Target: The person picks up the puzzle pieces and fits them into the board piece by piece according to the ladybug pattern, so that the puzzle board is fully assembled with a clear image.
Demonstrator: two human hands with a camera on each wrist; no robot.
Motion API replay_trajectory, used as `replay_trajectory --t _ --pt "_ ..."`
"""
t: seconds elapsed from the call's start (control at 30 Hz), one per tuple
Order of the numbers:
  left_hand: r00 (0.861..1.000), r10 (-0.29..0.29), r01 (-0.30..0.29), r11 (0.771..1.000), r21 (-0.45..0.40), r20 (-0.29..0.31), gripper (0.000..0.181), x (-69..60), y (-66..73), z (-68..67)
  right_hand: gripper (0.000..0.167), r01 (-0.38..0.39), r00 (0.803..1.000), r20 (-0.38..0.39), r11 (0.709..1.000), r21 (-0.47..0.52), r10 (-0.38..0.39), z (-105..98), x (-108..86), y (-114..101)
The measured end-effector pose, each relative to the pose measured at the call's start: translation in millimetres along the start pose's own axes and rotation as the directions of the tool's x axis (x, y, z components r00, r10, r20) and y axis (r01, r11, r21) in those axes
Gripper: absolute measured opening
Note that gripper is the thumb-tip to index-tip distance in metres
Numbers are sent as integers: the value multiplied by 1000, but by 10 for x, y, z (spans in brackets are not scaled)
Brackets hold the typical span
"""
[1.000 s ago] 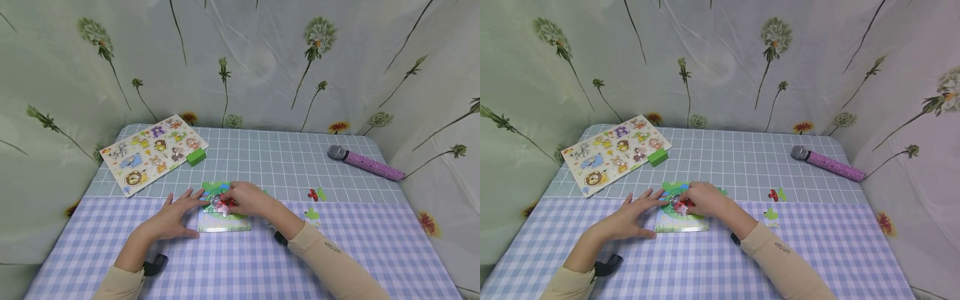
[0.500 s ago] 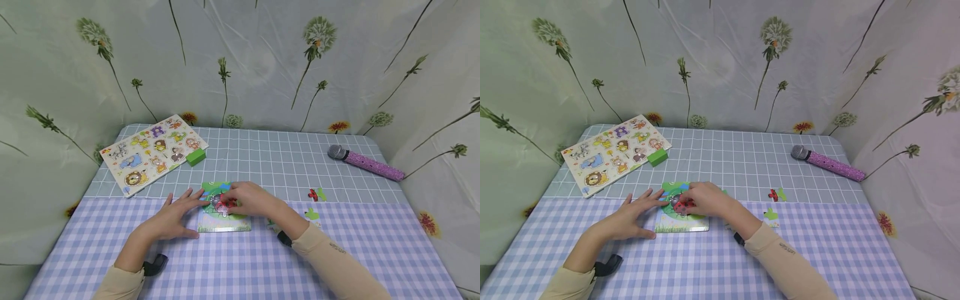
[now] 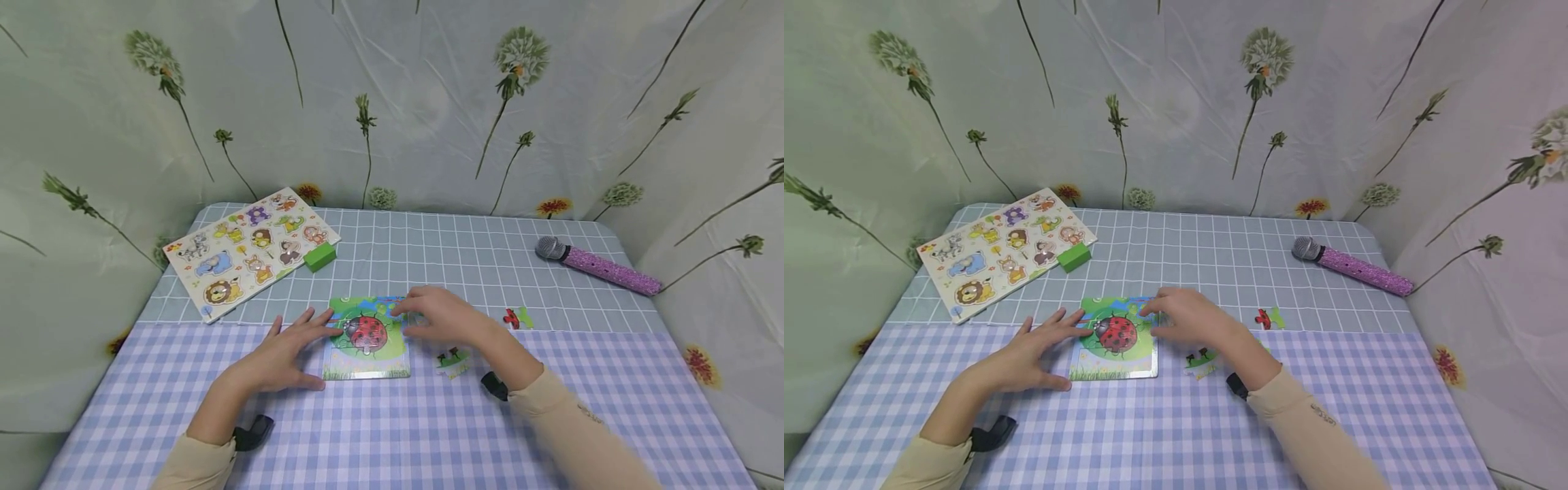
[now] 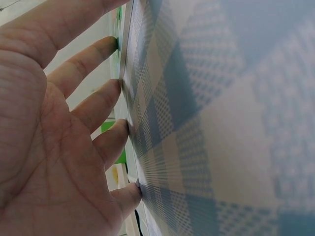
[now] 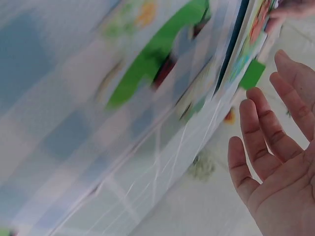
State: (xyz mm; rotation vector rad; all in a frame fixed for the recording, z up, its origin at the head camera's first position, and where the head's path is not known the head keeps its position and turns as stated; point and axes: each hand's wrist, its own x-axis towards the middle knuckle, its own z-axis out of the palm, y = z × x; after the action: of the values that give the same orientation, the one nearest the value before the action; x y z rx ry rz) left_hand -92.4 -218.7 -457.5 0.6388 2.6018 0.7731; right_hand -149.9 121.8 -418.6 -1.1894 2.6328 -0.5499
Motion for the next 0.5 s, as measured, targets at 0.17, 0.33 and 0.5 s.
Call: replay_trajectory --t 0.17,0.33,0.5 --pt "1000 6 -6 1000 -1 -1 88 -7 7 -6 36 -91 996 -5 994 58 92 -106 -233 192" --pt "1000 9 -9 1000 -3 0 88 -6 6 -7 40 -175 983 -40 980 93 180 -201 -494 416" --pt "1000 6 -6 1000 0 -1 88 1 0 -2 44 -248 962 -86 961 120 259 -328 -784 621"
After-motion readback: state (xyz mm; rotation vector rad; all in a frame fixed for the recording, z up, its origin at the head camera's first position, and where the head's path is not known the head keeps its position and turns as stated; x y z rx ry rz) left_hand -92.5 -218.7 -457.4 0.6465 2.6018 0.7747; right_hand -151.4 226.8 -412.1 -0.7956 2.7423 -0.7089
